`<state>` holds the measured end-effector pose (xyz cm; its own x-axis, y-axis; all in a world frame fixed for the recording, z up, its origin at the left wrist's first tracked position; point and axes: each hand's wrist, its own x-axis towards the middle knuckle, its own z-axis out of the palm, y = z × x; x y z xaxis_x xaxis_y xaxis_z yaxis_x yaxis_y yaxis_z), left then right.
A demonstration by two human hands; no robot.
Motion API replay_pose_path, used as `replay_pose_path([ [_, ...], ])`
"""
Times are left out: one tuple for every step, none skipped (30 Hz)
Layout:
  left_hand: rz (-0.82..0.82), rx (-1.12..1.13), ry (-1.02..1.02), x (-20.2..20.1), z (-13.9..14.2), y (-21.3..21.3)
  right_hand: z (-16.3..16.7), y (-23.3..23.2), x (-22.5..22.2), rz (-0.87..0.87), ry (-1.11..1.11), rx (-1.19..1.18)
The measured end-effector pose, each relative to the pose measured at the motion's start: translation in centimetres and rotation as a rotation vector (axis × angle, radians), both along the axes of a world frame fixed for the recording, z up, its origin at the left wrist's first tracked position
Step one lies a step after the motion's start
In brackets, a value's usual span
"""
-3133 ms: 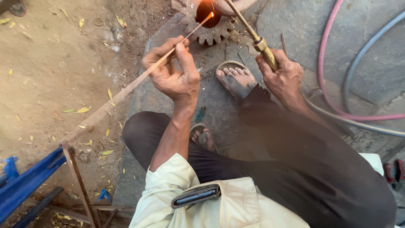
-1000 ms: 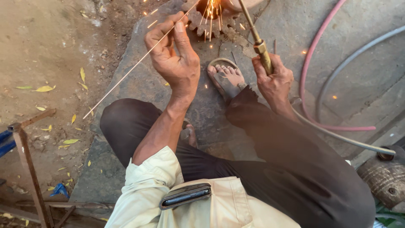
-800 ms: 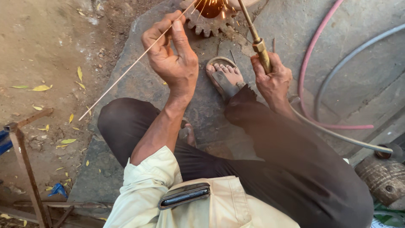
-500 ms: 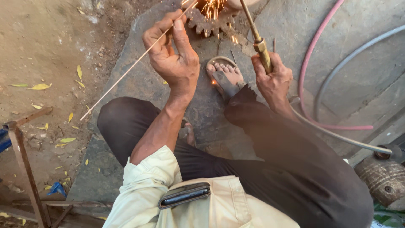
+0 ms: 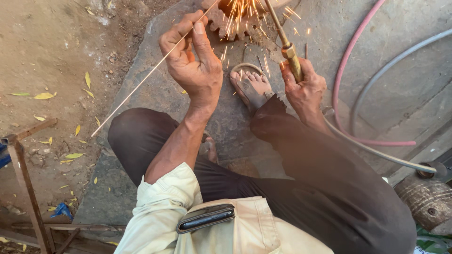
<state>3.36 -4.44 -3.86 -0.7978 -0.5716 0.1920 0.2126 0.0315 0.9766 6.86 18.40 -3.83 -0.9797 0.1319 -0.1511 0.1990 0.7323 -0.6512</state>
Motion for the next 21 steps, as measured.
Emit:
replay_pose_path([
  [-0.004,-0.002,0.005,-0.09,-0.02,0.04,-0.05,-0.03,-0.04,-0.013,-0.004,0.023],
  [-0.007,-0.003,0.009,-0.1,-0.02,0.04,-0.06,-0.07,-0.03,-0.025,-0.009,0.046],
  [-0.009,0.008,0.018,-0.13,-0.04,0.11,-0.03,-0.05,-0.04,-0.032,-0.021,0.04],
  [-0.012,0.019,0.028,-0.18,-0.04,0.17,0.04,-0.05,-0.04,-0.039,-0.032,0.033],
  [-0.014,0.031,0.036,-0.19,-0.05,0.22,0.11,-0.03,-0.06,-0.046,-0.045,0.027],
  [-0.016,0.021,0.027,-0.07,-0.01,0.21,0.16,-0.08,-0.01,-0.049,-0.042,0.034],
  [-0.019,0.011,0.02,0.01,0.01,0.18,0.18,-0.15,0.0,-0.053,-0.036,0.042],
  [-0.022,0.002,0.013,0.01,0.0,0.21,0.21,-0.17,-0.04,-0.058,-0.029,0.051],
  [-0.021,0.011,0.017,0.04,0.01,0.26,0.27,-0.18,0.0,-0.045,-0.015,0.044],
  [-0.018,0.019,0.02,-0.01,-0.02,0.29,0.29,-0.18,0.02,-0.031,-0.001,0.036],
  [-0.015,0.025,0.028,-0.14,-0.07,0.28,0.25,-0.22,-0.06,-0.016,0.017,0.026],
  [-0.017,0.025,0.031,-0.18,-0.07,0.29,0.21,-0.25,-0.12,-0.017,0.026,0.032],
  [-0.021,0.026,0.029,-0.15,-0.04,0.3,0.2,-0.27,-0.11,-0.019,0.03,0.039],
  [-0.023,0.027,0.025,-0.06,0.0,0.33,0.21,-0.26,-0.05,-0.021,0.033,0.048],
  [-0.021,0.014,0.023,0.01,0.04,0.36,0.23,-0.24,0.01,-0.016,0.033,0.045],
  [-0.019,0.0,0.022,-0.04,0.03,0.36,0.2,-0.23,-0.02,-0.012,0.035,0.043],
  [-0.016,-0.015,0.025,-0.13,0.01,0.34,0.16,-0.21,-0.09,-0.007,0.039,0.039],
  [-0.022,-0.002,0.013,-0.13,0.01,0.31,0.13,-0.21,-0.09,-0.01,0.041,0.038],
  [-0.027,0.011,-0.002,-0.09,0.02,0.29,0.13,-0.21,-0.07,-0.012,0.04,0.036],
  [-0.033,0.024,-0.018,-0.01,0.02,0.27,0.14,-0.21,0.02,-0.015,0.038,0.035],
  [-0.033,0.005,-0.003,-0.03,-0.01,0.24,0.14,-0.22,0.05,-0.019,0.026,0.034],
])
